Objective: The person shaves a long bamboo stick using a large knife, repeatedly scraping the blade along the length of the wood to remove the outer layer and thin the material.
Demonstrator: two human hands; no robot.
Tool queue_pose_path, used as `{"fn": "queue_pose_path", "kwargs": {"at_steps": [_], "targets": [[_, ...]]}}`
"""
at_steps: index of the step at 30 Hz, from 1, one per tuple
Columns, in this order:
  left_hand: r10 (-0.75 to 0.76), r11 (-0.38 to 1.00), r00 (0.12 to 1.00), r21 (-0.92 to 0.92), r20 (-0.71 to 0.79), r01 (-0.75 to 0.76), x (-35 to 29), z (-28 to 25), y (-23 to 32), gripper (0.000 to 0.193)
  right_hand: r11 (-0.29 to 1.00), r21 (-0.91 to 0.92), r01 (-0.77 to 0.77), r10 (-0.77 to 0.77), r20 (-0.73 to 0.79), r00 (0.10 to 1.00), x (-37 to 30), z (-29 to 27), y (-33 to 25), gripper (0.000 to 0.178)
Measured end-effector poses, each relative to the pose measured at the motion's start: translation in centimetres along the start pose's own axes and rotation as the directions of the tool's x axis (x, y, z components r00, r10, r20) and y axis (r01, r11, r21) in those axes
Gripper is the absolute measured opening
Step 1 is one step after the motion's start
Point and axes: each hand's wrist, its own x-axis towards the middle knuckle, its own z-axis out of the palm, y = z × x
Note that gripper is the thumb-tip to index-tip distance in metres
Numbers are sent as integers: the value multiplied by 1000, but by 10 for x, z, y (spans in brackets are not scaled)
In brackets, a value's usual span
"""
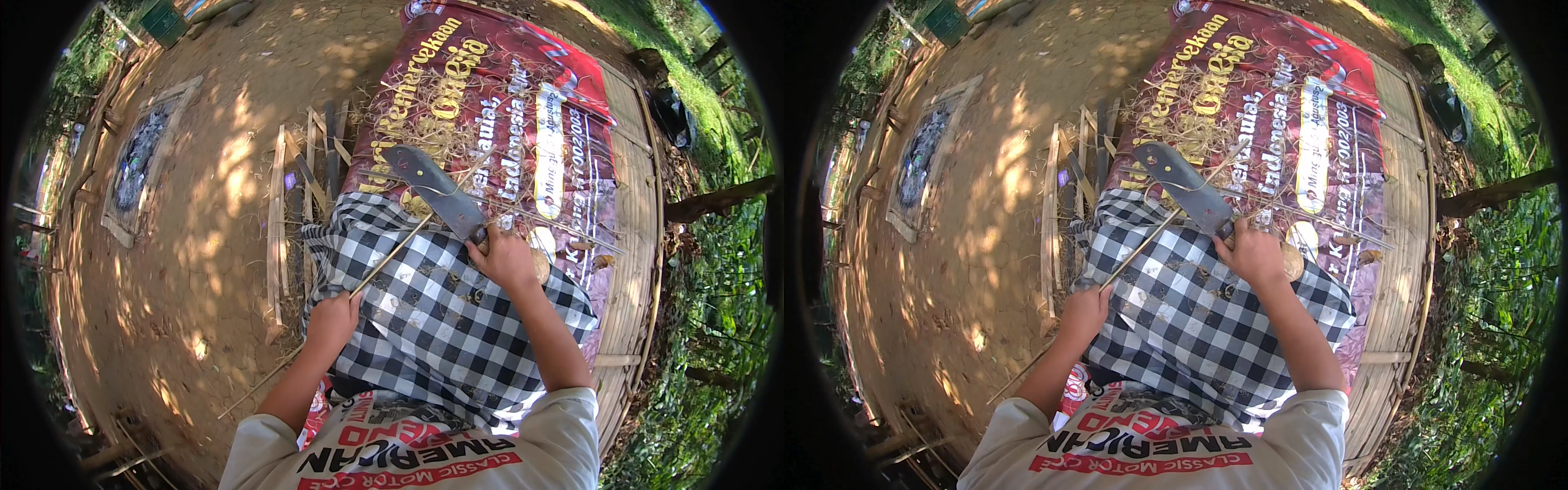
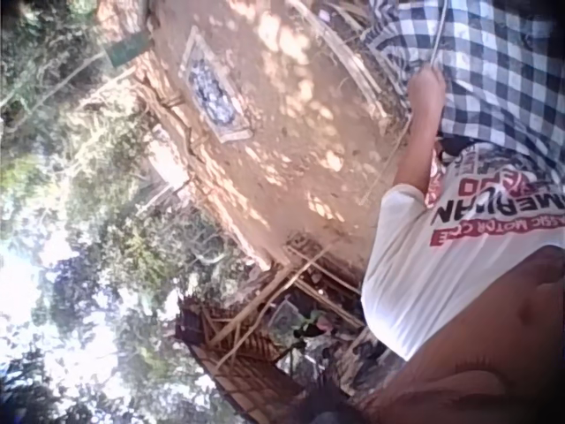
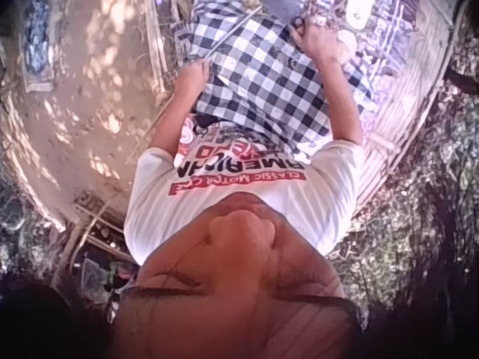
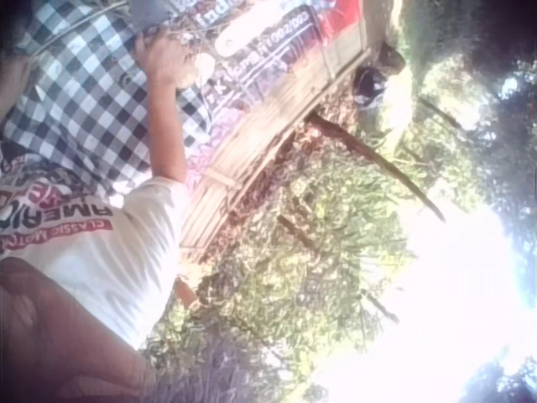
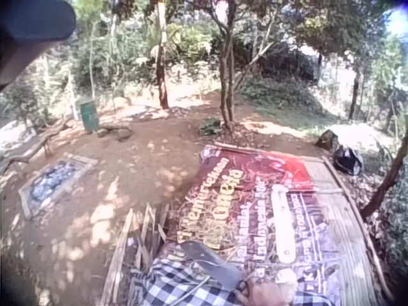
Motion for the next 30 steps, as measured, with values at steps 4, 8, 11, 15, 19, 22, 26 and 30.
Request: {"fn": "queue_pose_path", "kwargs": {"at_steps": [4,8,11,15,19,22,26,30], "targets": [[-3,1000,998,-26,-58,2,-4,7,-3,43,993,111,25,-36,99,994,-3,-3,-41,50],[9,1000,998,-19,-57,-11,-6,11,-9,41,972,118,205,-220,138,966,-12,-1,-68,46],[-6,1000,999,-14,-41,5,-8,5,-6,40,965,53,258,-261,49,964,-5,3,-40,47],[-1,999,999,-38,-35,0,-8,-2,3,39,999,-35,-21,23,58,998,20,-10,27,47],[28,1000,999,6,-27,-28,-4,3,-6,39,996,-62,-63,65,31,997,18,-16,36,50],[-17,999,1000,-27,-2,17,-6,0,-3,39,997,32,-70,68,45,997,11,-17,10,54],[2,997,997,-75,-71,-7,-8,10,-8,40,987,138,77,-94,119,988,-2,-8,-36,56],[-4,996,999,-90,-54,-1,-10,11,-10,40,961,130,245,-267,198,943,-9,-7,-57,55]]}}
